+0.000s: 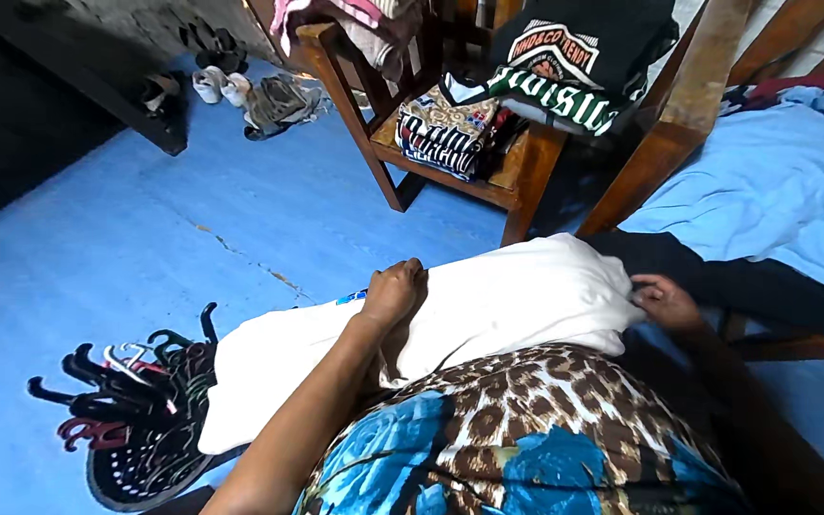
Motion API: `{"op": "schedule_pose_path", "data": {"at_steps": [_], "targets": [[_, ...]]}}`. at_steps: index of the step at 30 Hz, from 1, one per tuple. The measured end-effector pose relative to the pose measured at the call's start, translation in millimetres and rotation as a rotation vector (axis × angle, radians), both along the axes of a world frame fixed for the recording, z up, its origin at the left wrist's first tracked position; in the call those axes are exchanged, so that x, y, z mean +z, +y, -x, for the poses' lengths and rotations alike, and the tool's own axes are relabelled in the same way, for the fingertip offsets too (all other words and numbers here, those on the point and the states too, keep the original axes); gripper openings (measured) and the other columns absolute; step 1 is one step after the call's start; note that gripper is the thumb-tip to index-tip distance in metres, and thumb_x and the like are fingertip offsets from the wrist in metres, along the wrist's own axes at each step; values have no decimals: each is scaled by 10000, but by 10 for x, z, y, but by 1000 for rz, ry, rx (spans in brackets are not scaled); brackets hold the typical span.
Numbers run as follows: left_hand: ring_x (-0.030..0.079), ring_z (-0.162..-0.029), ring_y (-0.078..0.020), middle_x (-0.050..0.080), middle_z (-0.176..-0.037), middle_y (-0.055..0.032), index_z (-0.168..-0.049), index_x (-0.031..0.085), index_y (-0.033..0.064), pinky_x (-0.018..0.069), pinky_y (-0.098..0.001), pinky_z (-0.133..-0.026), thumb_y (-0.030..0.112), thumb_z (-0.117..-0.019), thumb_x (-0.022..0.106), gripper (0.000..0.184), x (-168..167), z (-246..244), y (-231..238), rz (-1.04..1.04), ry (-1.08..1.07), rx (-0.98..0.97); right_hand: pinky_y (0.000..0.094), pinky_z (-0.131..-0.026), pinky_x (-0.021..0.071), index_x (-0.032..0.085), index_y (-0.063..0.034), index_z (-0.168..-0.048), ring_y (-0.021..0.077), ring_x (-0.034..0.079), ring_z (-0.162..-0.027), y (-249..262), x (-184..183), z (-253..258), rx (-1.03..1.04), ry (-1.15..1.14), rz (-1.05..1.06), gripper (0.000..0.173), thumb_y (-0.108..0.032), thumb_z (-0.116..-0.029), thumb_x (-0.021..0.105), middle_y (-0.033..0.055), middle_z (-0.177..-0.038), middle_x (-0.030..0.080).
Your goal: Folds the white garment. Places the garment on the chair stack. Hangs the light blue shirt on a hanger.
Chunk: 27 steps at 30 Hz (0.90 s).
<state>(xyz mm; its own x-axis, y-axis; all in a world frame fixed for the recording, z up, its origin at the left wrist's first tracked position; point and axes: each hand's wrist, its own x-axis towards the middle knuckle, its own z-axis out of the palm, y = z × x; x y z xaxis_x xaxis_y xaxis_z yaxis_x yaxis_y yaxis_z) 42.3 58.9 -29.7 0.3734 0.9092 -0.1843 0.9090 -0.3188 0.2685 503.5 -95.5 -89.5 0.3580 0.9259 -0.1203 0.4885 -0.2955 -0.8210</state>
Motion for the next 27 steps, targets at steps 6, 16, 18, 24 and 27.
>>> {"op": "schedule_pose_path", "data": {"at_steps": [6,16,18,24,27], "targets": [[314,-1500,-436,367,-1609,-217,-1544,464,167,274,-702,-1153,597,-1015,464,682,-23,-123,-225,-163,-149,-323,512,-1055,489,635,63,-1295,361,624,-1222,244,694,627,203,-375,-413,391,-156,-1055,417,258,-1313,635],[143,-1577,-363,240,-1701,-55,-1551,442,386,107,-703,-1212,559,-1079,297,523,-156,-317,-591,-54,-155,-835,447,-874,526,652,-50,-1239,208,641,-978,1404,241,516,216,218,310,520,-444,-1112,337,130,-1097,671],[134,-1578,-367,258,-1697,-20,-1521,497,369,93,-720,-1204,464,-1092,351,463,-131,-317,-587,-11,-192,-894,423,-835,519,642,-4,-1182,189,617,-911,1470,205,489,299,123,282,369,-304,-1107,441,142,-1037,653],[83,-1582,-379,254,-1697,-5,-1499,537,343,24,-727,-1199,367,-1100,374,432,-58,-366,-536,199,-141,-893,507,-1068,450,570,-53,-1401,281,585,-1255,1213,68,555,71,225,146,519,-419,-1118,336,173,-1363,616],[134,-1577,-370,282,-1688,-31,-1526,494,364,71,-710,-1210,462,-1095,333,470,-66,-319,-561,147,-213,-875,428,-887,578,585,-174,-1363,159,675,-1056,656,-51,526,-11,550,216,651,-635,-1058,241,41,-1175,702]]}}
